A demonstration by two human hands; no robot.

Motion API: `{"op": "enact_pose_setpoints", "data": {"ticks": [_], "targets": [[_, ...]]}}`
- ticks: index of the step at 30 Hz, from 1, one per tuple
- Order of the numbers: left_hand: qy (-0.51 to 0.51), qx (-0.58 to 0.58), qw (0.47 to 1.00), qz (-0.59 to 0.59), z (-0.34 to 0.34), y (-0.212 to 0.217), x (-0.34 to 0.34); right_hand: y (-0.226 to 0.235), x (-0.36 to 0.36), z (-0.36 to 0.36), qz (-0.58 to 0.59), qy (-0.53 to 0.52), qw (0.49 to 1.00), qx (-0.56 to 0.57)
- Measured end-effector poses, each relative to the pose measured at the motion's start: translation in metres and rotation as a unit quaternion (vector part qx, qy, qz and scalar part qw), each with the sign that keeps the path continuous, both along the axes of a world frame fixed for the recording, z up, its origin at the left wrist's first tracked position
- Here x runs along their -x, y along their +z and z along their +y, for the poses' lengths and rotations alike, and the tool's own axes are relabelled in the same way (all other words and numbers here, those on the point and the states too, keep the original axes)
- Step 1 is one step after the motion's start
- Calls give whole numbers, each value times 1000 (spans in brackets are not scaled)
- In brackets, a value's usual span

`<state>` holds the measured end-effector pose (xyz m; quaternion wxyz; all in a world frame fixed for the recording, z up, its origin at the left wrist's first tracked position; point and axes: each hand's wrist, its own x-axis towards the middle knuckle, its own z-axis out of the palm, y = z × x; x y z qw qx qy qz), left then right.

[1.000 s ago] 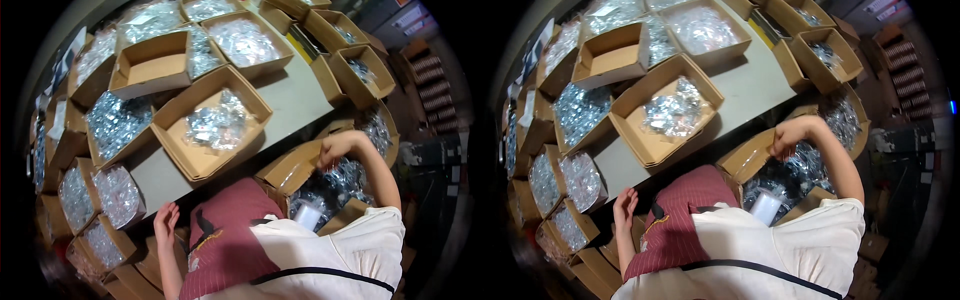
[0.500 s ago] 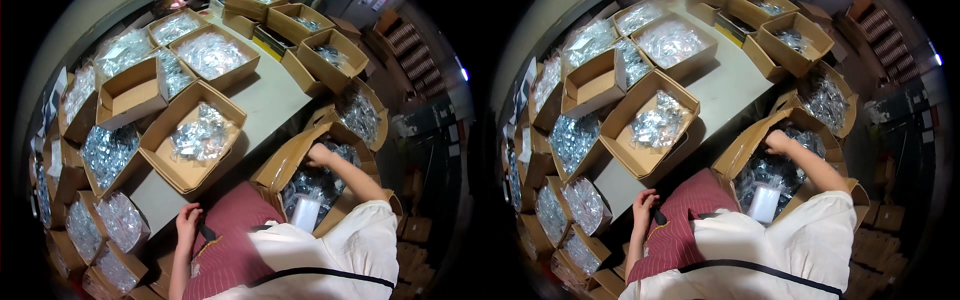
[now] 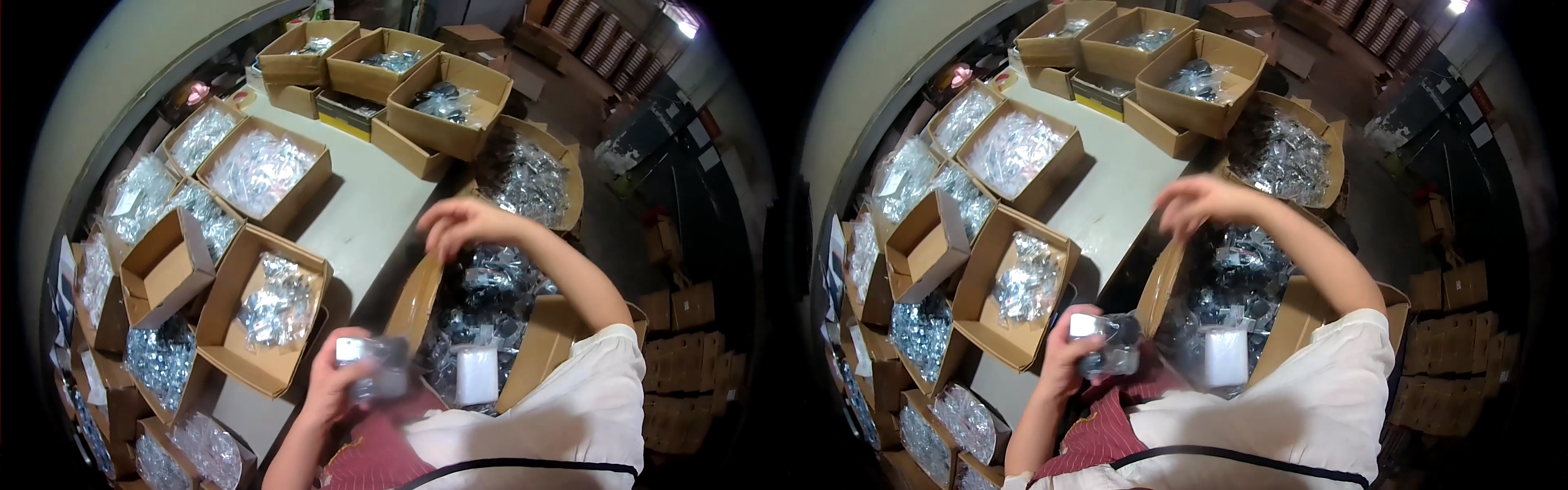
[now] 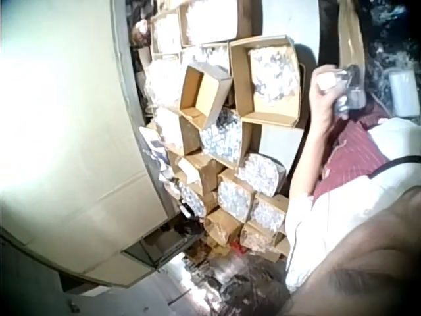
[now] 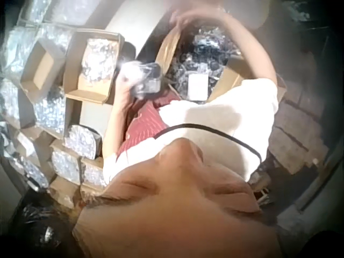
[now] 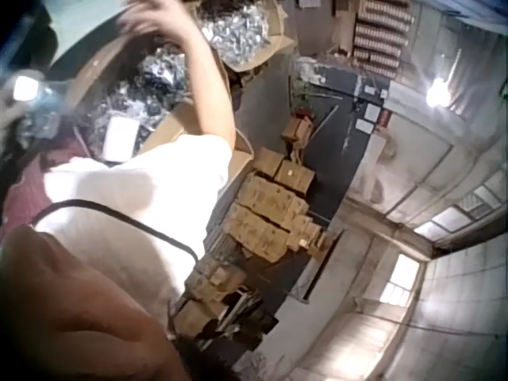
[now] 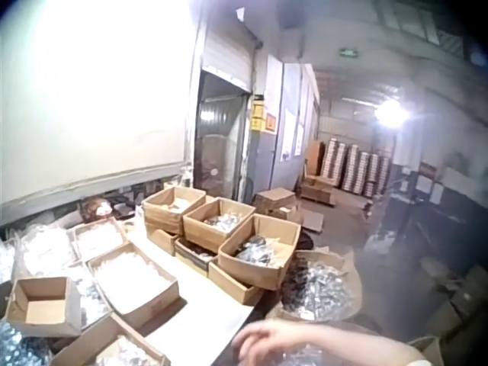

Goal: The person picks up metal brackets and black caster wheels from large boxes and places them into smaller cardboard boxes on a table, using a digital scale to weigh some items.

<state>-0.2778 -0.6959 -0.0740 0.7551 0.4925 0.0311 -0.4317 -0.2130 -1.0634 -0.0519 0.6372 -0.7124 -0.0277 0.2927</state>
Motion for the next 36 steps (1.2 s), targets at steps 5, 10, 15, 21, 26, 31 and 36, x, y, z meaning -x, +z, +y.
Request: {"op": "enact_pose_setpoints", "data": {"ticks": [5,10,15,21,26,31,36], "targets": [[268,-57,957,-90,36,13,-24,-130,-53,-234,-90,-174,751,630],[281,-266,899,-206,72,13,-37,-238,-74,-304,5,-229,783,579],[321,-313,873,-195,98,-7,-13,-237,-117,-283,171,-25,782,598],[418,-329,816,-228,128,-8,20,-182,-100,-216,17,-288,732,618],[526,-355,745,-203,151,4,44,-80,-81,-180,-346,-551,756,70],[551,-344,729,-217,157,-33,80,22,-56,25,-558,-367,744,28],[598,-336,702,-194,160,-75,175,-5,-67,208,-648,73,720,238]]}}
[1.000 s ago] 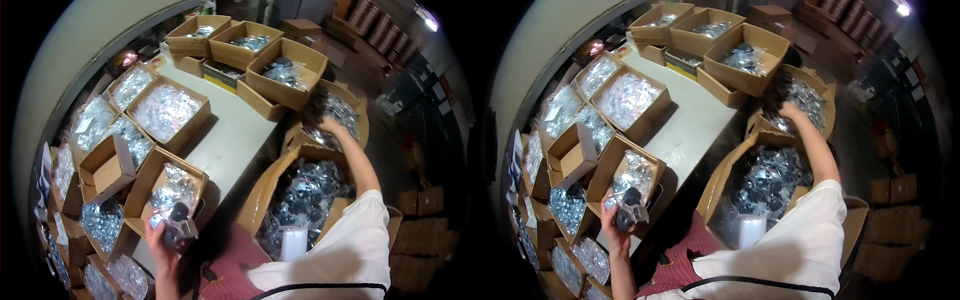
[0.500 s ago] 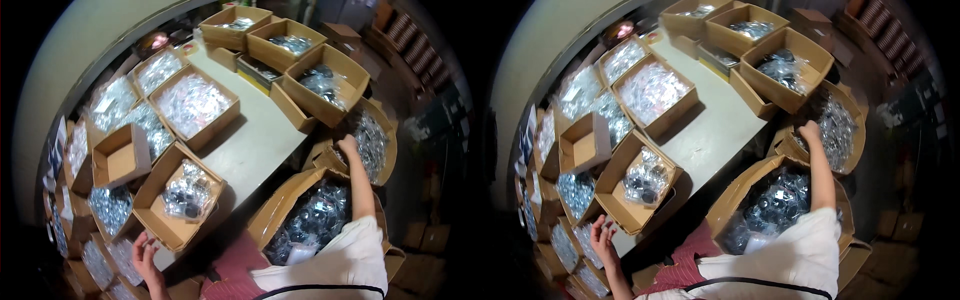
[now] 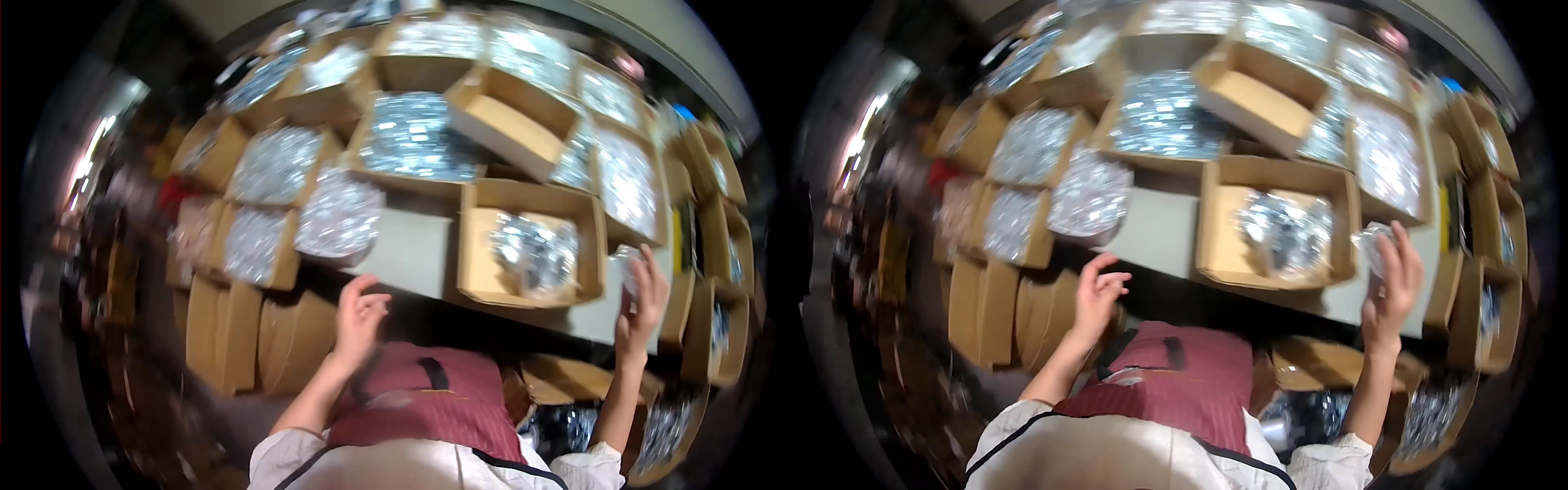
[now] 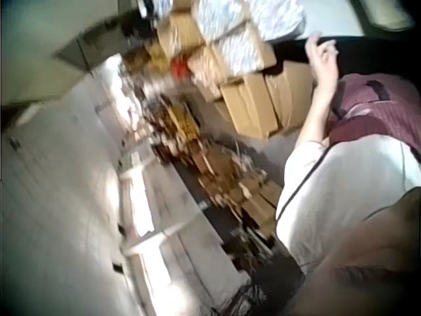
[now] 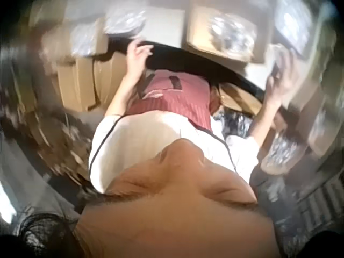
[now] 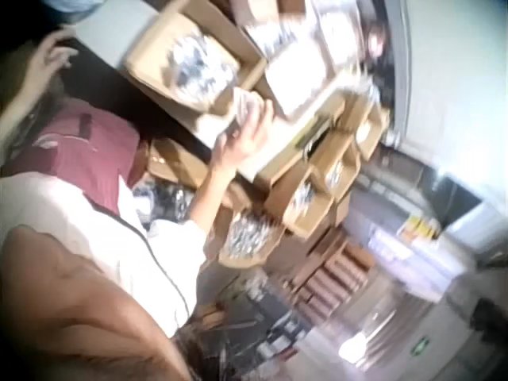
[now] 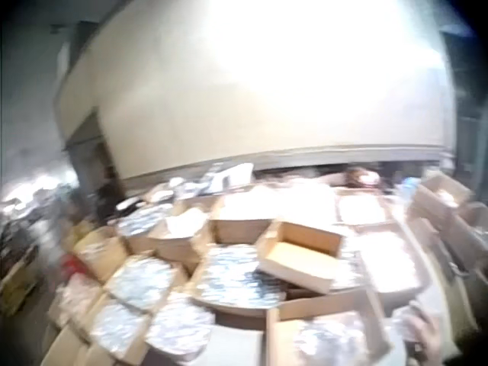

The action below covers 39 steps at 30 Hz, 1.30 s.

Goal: The person picks up metal brackets and black caster wheels from large boxes and places them into smaller cardboard boxes on a table, using a digital scale to weigh some items.

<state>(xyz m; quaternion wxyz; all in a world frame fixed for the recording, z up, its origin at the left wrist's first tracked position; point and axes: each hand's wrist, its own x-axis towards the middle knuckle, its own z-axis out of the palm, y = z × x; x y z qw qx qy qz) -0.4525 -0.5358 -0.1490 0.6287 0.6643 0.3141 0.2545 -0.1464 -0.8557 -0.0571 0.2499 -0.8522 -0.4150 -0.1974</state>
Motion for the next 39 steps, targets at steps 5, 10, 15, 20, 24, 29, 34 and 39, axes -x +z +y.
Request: {"op": "enact_pose_setpoints", "data": {"ticks": [5,10,15,20,24,29,34,39], "targets": [[105,-123,984,74,33,20,106,-95,17,75,290,61,919,261],[289,-97,949,83,84,63,262,-116,0,115,277,51,894,349],[482,-199,853,-16,160,81,438,-118,18,148,222,-64,895,382],[407,-152,756,490,253,-46,586,-119,92,180,82,2,994,66],[-110,-234,879,401,305,-114,553,-57,305,303,322,103,941,23],[-216,-303,832,412,350,-136,546,-47,464,418,307,272,889,202],[-284,-373,795,384,345,-129,542,-66,521,397,225,348,890,191],[-346,-435,746,367,314,-130,552,-98,570,323,246,303,904,174]]}}
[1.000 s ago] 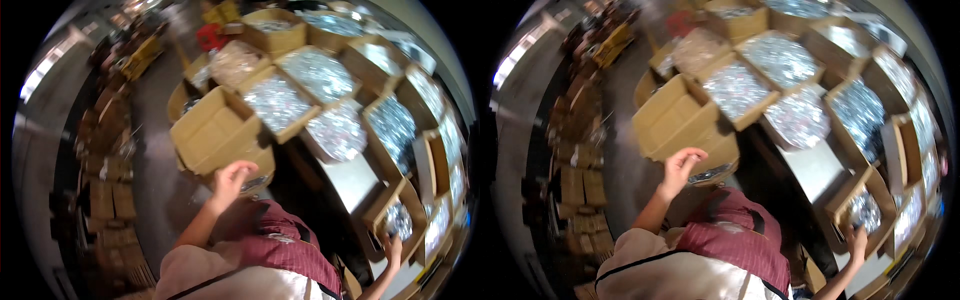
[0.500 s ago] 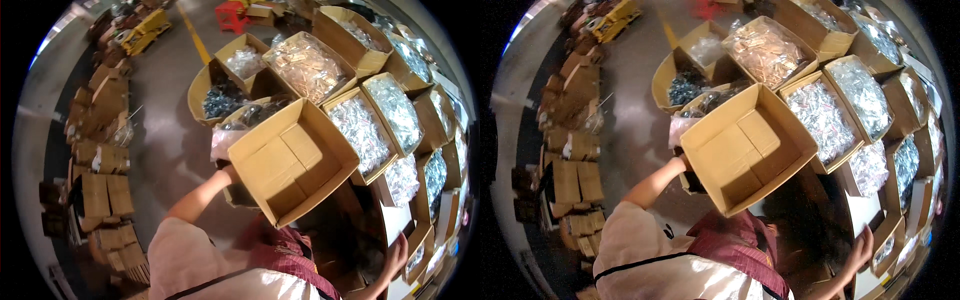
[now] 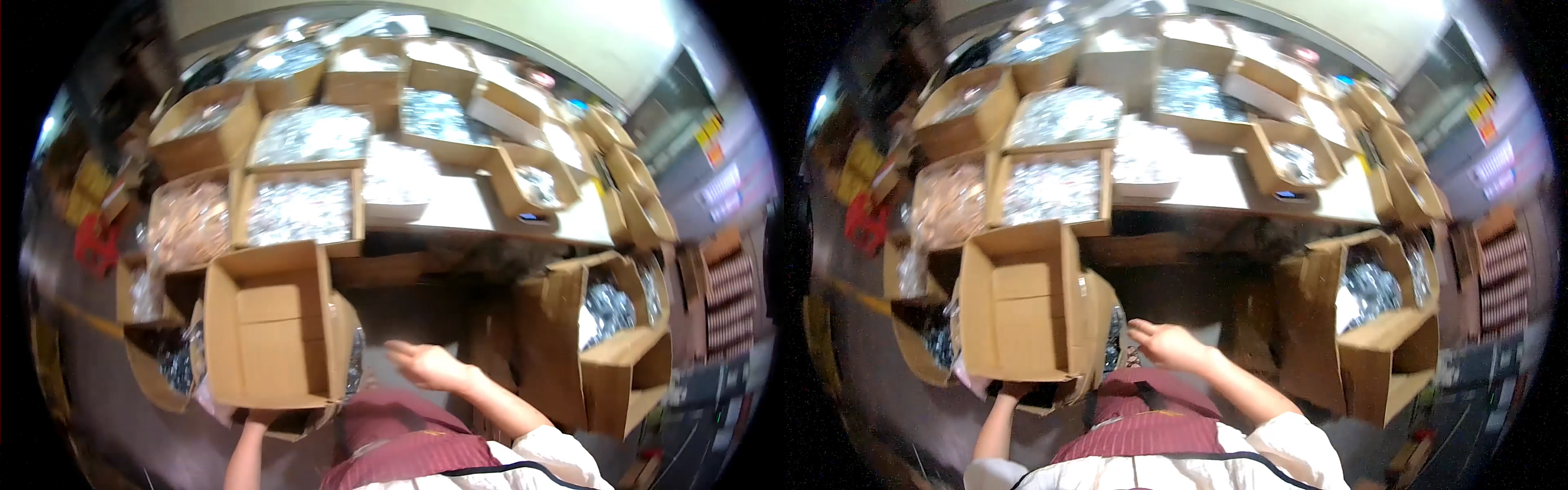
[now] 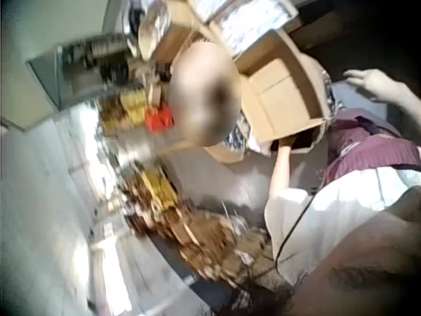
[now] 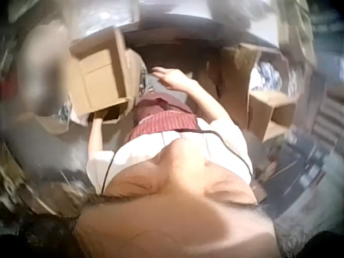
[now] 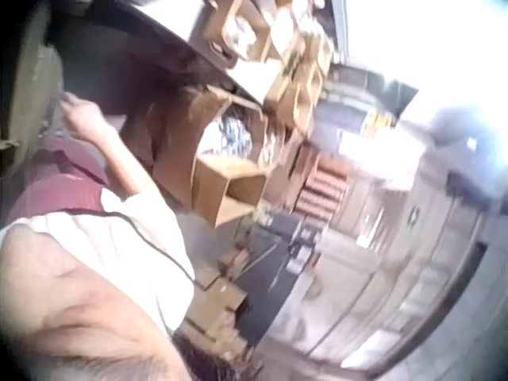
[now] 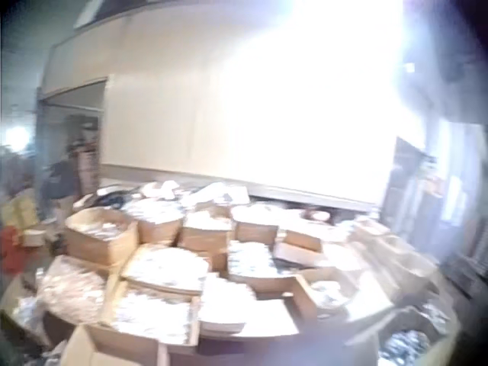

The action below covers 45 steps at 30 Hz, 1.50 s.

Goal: The person picks up metal brackets and black caster wheels from large boxes and places them into smaller cardboard boxes on a table, using a digital scale to weigh some items.

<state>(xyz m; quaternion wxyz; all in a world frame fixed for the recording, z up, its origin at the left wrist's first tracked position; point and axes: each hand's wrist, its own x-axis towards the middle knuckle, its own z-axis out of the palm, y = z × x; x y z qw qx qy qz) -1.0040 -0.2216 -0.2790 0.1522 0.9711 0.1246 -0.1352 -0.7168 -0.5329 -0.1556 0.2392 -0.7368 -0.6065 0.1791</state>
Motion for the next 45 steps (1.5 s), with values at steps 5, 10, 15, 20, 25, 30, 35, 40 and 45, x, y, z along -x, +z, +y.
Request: {"op": "enact_pose_setpoints", "data": {"ticks": [5,10,15,20,25,30,35,40,45], "targets": [[43,-30,997,54,-13,-15,43,-23,60,-85,54,-173,983,-17],[475,363,799,64,-20,75,56,-49,129,-132,297,-338,893,12],[407,633,651,-99,-102,190,55,-33,199,-103,696,-289,657,-27],[157,706,687,66,-125,187,61,8,254,-36,807,-221,541,-87],[206,583,769,-159,7,190,112,-12,277,5,688,-418,579,-129],[448,497,652,-357,236,83,155,-56,301,25,641,-563,489,-184],[507,116,853,-44,378,-136,187,-41,355,100,602,-638,437,-201],[469,126,874,31,381,-230,117,-58,391,68,543,-717,406,-160],[369,32,928,26,369,-232,108,-38,394,49,491,-790,283,-234]]}}
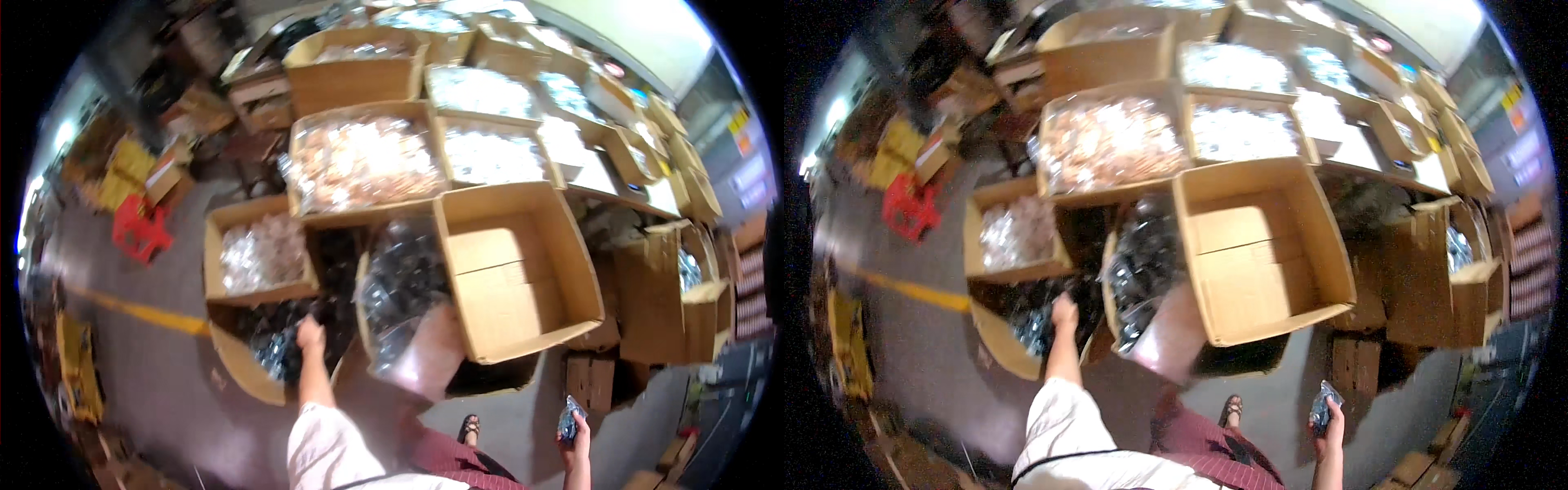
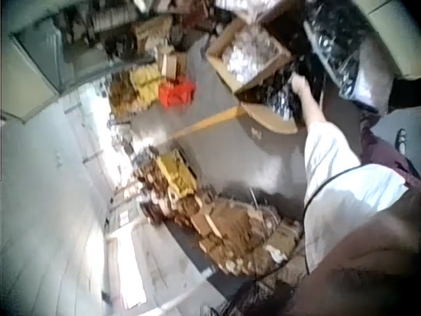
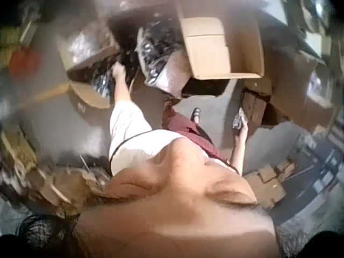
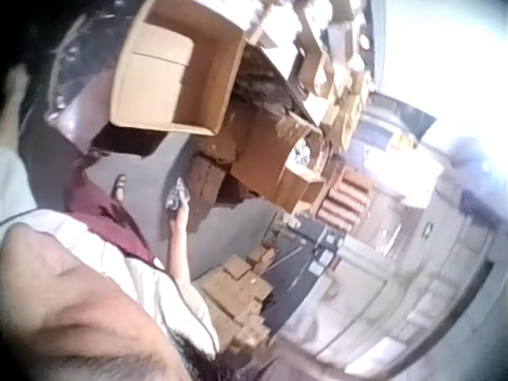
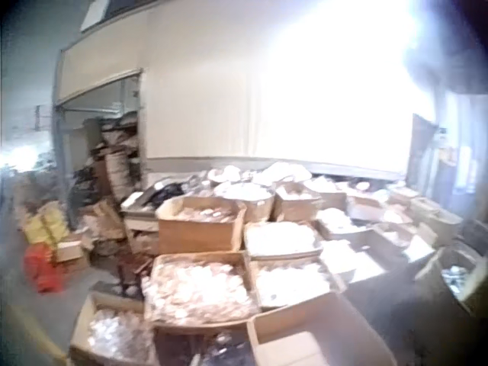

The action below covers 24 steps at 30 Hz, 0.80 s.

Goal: The person picks up metal brackets and black caster wheels from large boxes and places them into smaller cardboard boxes on a table, using a digital scale to weigh some items.

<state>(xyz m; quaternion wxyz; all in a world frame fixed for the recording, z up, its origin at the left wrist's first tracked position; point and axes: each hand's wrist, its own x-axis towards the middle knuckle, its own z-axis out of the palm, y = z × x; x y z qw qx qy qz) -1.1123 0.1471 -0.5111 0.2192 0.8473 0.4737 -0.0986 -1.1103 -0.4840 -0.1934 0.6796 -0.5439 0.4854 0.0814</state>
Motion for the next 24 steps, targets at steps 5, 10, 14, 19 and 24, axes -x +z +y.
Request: {"op": "enact_pose_setpoints", "data": {"ticks": [5,10,14,19,24], "targets": [[271,228,770,-530,21,65,48,-9,1,-16,-30,50,998,-33],[187,464,571,-651,-62,285,16,28,-10,-30,-82,63,993,-64],[-38,624,457,-633,-164,401,-26,51,-33,-51,-172,172,961,-129],[-204,655,665,-295,-384,458,-72,68,-43,-108,-284,302,898,-149],[-430,558,699,-119,-565,377,-75,90,-55,-174,-420,487,755,126]]}}
